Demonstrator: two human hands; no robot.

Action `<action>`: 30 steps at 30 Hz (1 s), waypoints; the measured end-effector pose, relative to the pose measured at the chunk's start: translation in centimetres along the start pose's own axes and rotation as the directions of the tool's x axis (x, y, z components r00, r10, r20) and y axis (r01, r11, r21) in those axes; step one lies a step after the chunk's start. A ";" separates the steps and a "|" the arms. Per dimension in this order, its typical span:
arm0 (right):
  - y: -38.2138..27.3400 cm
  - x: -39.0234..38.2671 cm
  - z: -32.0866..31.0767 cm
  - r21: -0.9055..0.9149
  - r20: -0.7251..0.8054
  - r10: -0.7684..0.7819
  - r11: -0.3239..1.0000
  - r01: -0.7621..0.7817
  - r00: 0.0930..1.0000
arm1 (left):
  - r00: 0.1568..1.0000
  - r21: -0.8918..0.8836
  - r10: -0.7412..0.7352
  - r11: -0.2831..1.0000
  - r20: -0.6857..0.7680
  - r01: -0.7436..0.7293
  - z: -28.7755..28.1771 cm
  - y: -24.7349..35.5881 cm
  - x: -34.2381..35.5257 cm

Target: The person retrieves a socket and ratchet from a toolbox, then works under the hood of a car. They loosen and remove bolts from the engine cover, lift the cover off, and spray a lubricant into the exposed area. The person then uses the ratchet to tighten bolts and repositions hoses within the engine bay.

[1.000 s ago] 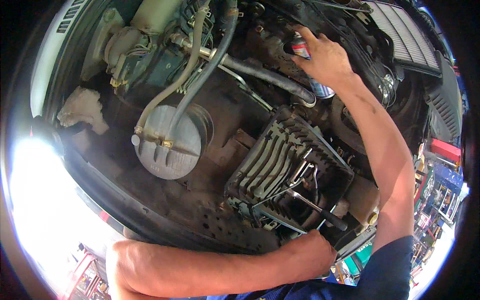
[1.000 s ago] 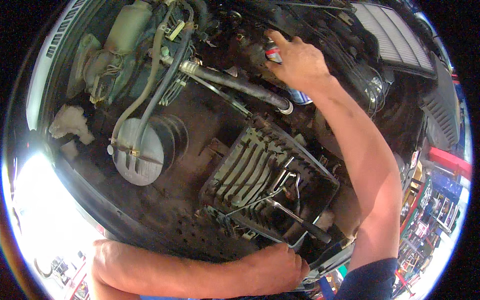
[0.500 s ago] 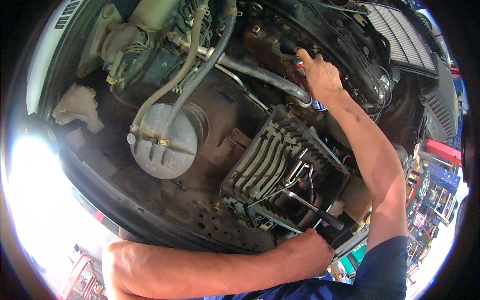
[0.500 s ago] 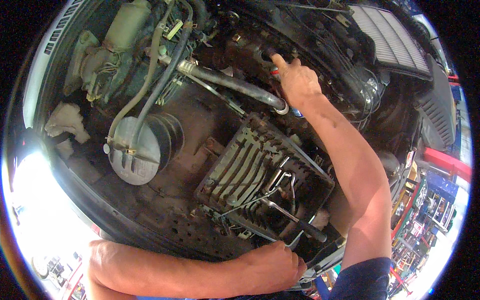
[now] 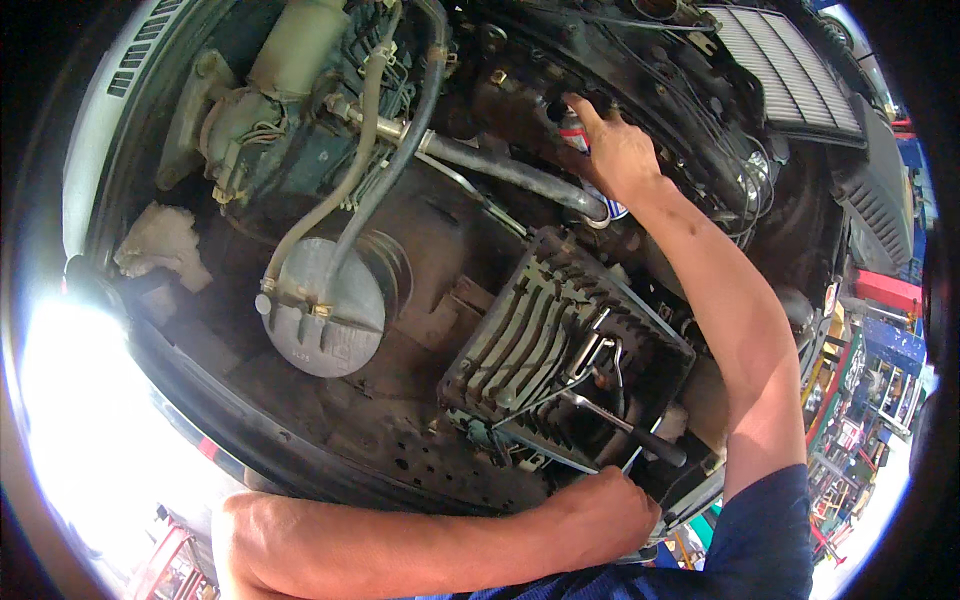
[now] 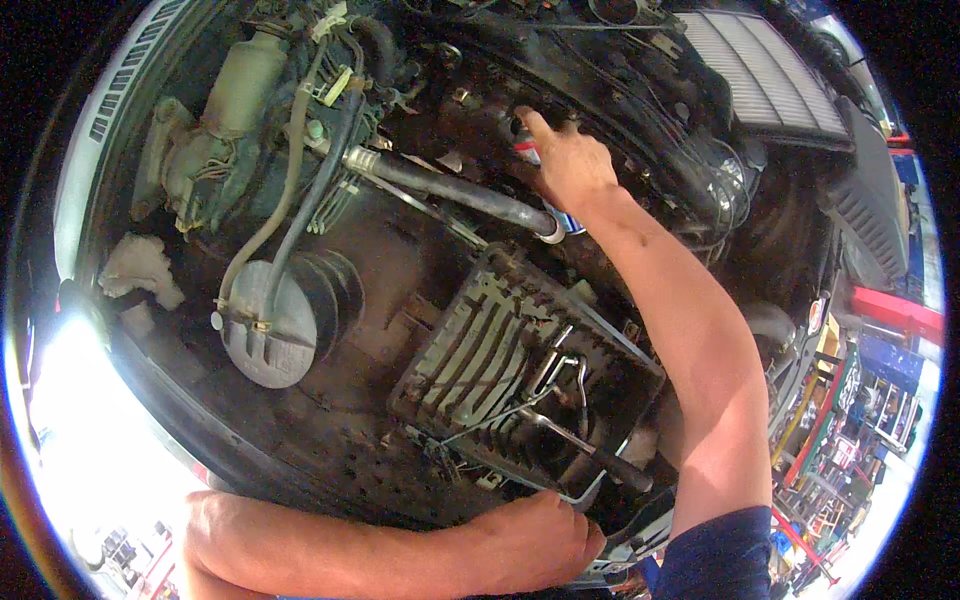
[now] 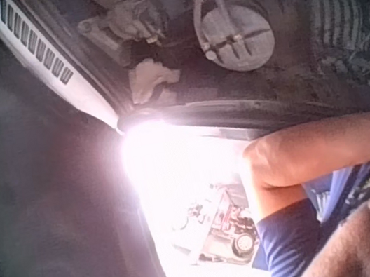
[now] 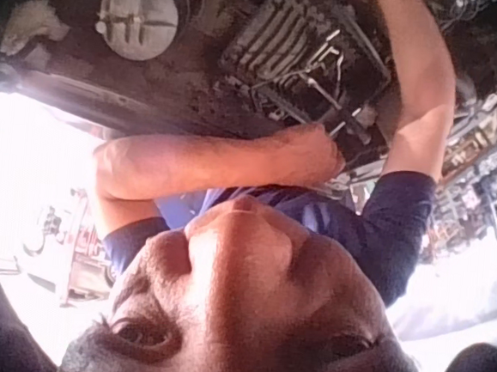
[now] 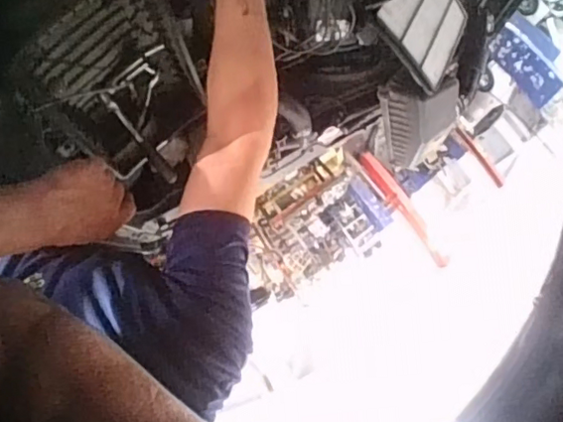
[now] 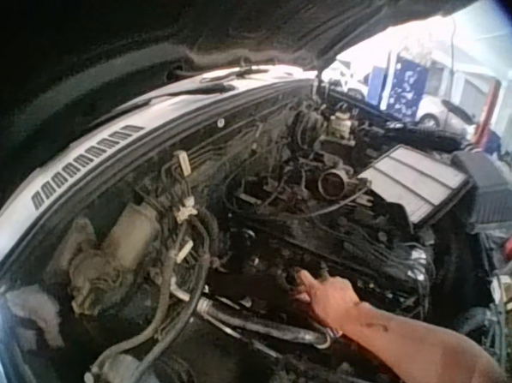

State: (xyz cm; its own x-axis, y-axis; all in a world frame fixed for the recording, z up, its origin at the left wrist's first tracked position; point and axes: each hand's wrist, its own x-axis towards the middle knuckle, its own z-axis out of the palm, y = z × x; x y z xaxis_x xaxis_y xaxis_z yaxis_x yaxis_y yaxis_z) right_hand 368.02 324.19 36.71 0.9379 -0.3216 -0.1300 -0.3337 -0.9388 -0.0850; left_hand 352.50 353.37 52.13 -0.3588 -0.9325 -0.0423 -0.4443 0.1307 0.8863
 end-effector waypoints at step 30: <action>-2.5 9.2 2.9 -0.116 0.074 0.012 0.993 -0.003 0.997 | 0.997 0.161 0.081 0.984 -0.006 -0.079 5.1 0.6 2.9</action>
State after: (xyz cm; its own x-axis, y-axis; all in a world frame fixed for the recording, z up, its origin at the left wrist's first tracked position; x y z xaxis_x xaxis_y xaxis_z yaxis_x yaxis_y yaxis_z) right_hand 377.16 323.95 32.89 0.9242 -0.3228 -0.2040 -0.3236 -0.9457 0.0305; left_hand 346.97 352.50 50.17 -0.3891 -0.9206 0.0326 -0.5406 0.2569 0.8011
